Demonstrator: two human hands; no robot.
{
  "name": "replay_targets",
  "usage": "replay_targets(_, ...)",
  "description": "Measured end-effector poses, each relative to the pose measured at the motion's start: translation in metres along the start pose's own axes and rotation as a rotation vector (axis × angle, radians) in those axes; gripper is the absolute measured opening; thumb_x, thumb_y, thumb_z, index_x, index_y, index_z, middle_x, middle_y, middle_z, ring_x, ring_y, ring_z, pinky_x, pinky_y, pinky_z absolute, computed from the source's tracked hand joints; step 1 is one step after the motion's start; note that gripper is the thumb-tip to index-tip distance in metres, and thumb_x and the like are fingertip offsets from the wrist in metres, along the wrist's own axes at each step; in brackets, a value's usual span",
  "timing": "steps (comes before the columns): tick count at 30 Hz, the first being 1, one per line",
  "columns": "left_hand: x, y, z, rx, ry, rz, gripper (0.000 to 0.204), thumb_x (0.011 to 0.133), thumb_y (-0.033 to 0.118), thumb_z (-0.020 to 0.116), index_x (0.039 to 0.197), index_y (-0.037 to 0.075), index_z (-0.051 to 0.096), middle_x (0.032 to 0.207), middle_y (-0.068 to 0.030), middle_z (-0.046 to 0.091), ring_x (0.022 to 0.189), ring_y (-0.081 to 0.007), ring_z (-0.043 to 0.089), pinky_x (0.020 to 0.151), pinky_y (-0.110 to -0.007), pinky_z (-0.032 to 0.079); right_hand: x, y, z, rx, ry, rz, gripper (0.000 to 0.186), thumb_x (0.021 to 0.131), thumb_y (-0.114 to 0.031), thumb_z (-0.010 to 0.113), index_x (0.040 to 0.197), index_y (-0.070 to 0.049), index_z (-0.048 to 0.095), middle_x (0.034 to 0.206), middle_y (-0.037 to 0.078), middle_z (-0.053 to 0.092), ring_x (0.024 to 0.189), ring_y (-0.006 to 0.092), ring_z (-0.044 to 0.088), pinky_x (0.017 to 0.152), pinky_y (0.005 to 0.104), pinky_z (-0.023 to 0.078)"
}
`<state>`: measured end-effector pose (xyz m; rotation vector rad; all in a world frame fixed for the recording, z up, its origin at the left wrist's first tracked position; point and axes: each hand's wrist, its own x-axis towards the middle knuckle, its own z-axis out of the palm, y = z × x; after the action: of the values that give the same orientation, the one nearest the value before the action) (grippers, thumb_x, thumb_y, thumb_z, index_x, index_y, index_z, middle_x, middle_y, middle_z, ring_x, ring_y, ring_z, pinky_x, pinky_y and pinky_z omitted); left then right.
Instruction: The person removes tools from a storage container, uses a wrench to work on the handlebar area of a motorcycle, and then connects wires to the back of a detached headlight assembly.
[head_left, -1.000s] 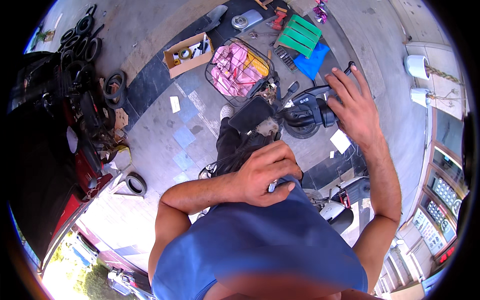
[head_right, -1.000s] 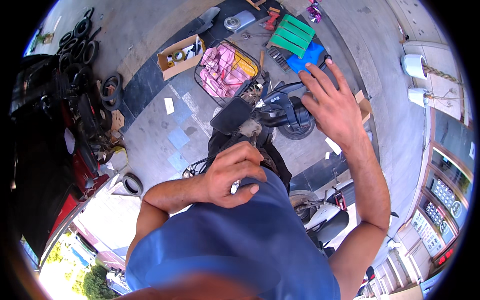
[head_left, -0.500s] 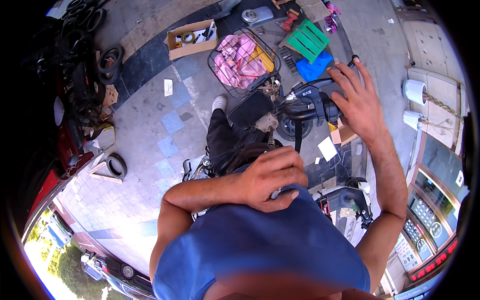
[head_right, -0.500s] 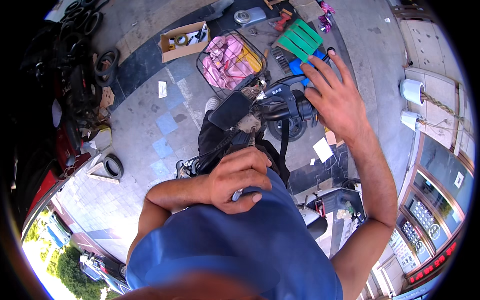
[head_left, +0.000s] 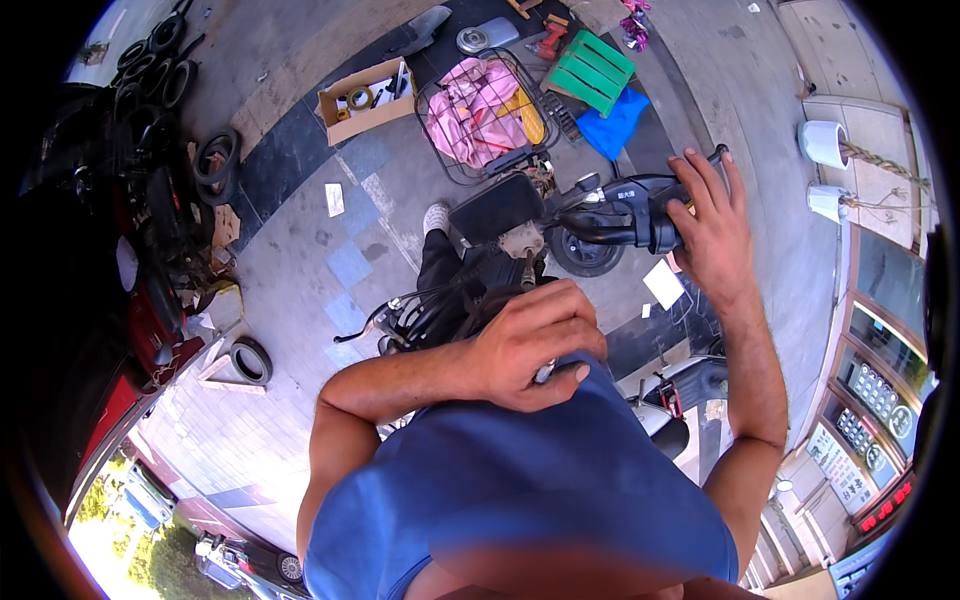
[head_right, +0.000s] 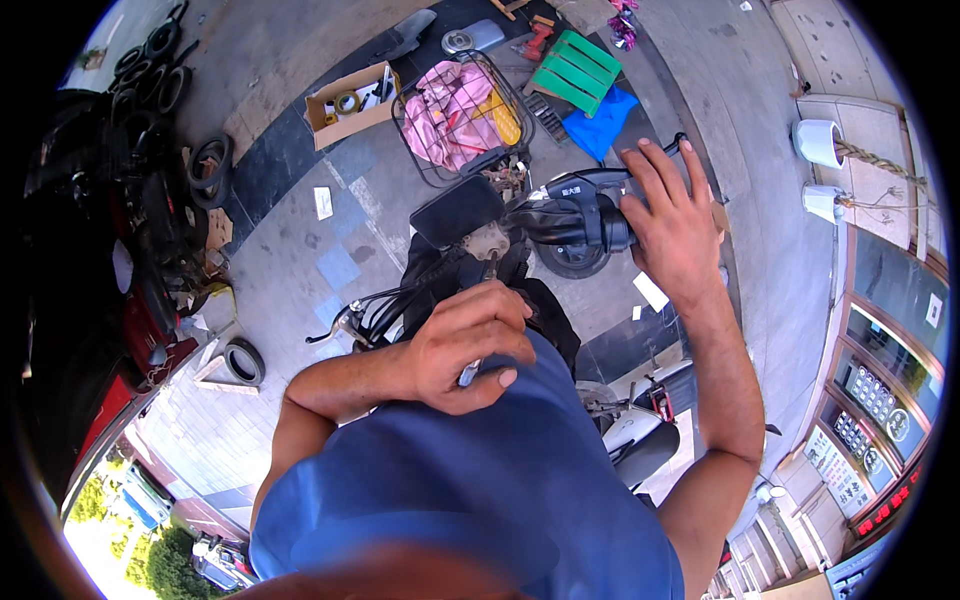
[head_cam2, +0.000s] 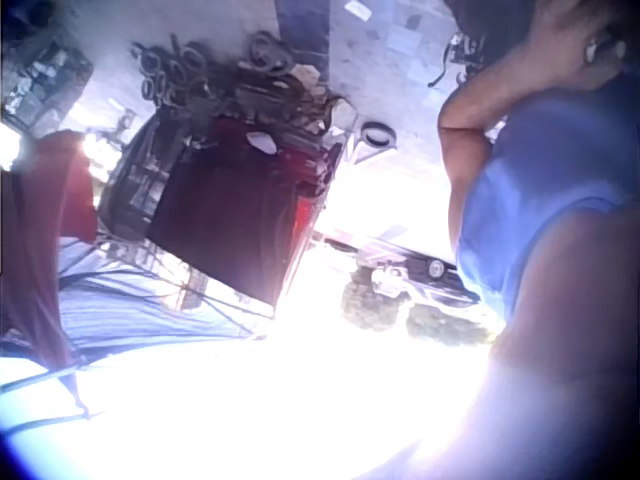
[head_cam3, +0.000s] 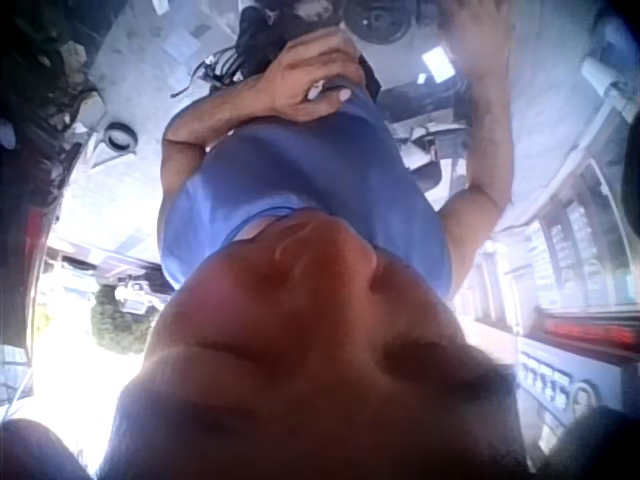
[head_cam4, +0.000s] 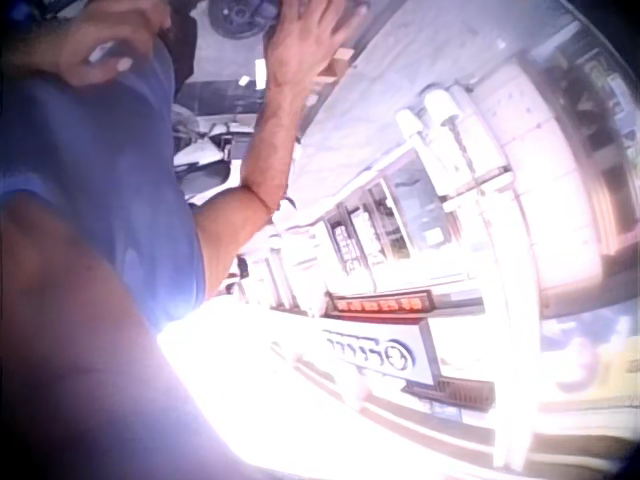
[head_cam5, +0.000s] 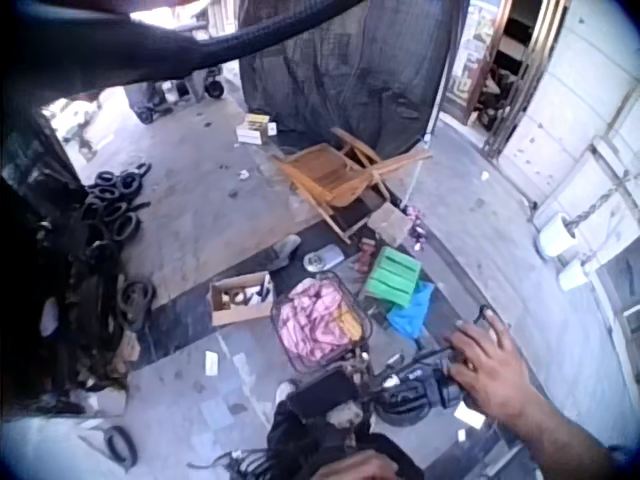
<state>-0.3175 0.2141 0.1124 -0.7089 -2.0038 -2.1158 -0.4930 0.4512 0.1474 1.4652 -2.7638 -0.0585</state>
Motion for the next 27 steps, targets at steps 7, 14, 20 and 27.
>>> replay_targets(7, 0.017, 0.001, 0.015, -0.011, -0.143, -0.018, 0.021, 0.079, 0.005, 0.069, 0.100, 0.000, 0.066, 0.097, -0.0141, 0.057, 0.090, -0.0346, 0.062, 0.080, -0.044, 0.054, -0.104, -0.025, 0.024, -0.009, -0.013, 0.385, 0.042, 0.048, -0.001, 0.078, 0.087, -0.008, 0.063, 0.147, 0.013, 0.052, 0.147, 0.0331, 0.040, 0.125, 0.0611, 0.022)
replay_targets(14, 0.034, 0.000, 0.022, -0.104, -0.362, 0.029, 0.024, 0.077, 0.004, 0.071, 0.101, 0.000, 0.067, 0.097, -0.0135, 0.058, 0.089, -0.0347, 0.062, 0.079, -0.045, 0.053, -0.185, -0.099, 0.062, 0.034, 0.091, 0.791, 0.043, 0.046, -0.002, 0.075, 0.088, -0.006, 0.064, 0.145, 0.016, 0.053, 0.144, 0.0372, 0.042, 0.123, 0.0627, 0.020)
replay_targets(20, 0.031, -0.009, 0.034, -0.194, -0.451, 0.077, 0.026, 0.075, 0.007, 0.072, 0.100, 0.001, 0.066, 0.096, -0.0120, 0.058, 0.088, -0.0334, 0.060, 0.076, -0.045, 0.050, -0.201, -0.134, 0.079, 0.022, 0.164, 0.934, 0.038, 0.047, -0.002, 0.074, 0.083, -0.005, 0.064, 0.142, 0.017, 0.055, 0.143, 0.0374, 0.043, 0.123, 0.0616, 0.021)
replay_targets(27, 0.024, -0.004, 0.045, -0.162, -0.480, 0.077, 0.024, 0.078, 0.008, 0.070, 0.101, 0.000, 0.067, 0.095, -0.0128, 0.059, 0.088, -0.0347, 0.061, 0.077, -0.047, 0.051, -0.201, -0.140, 0.081, 0.053, 0.178, 0.967, 0.034, 0.049, 0.000, 0.070, 0.082, -0.003, 0.062, 0.141, 0.018, 0.055, 0.143, 0.0385, 0.043, 0.123, 0.0618, 0.022)
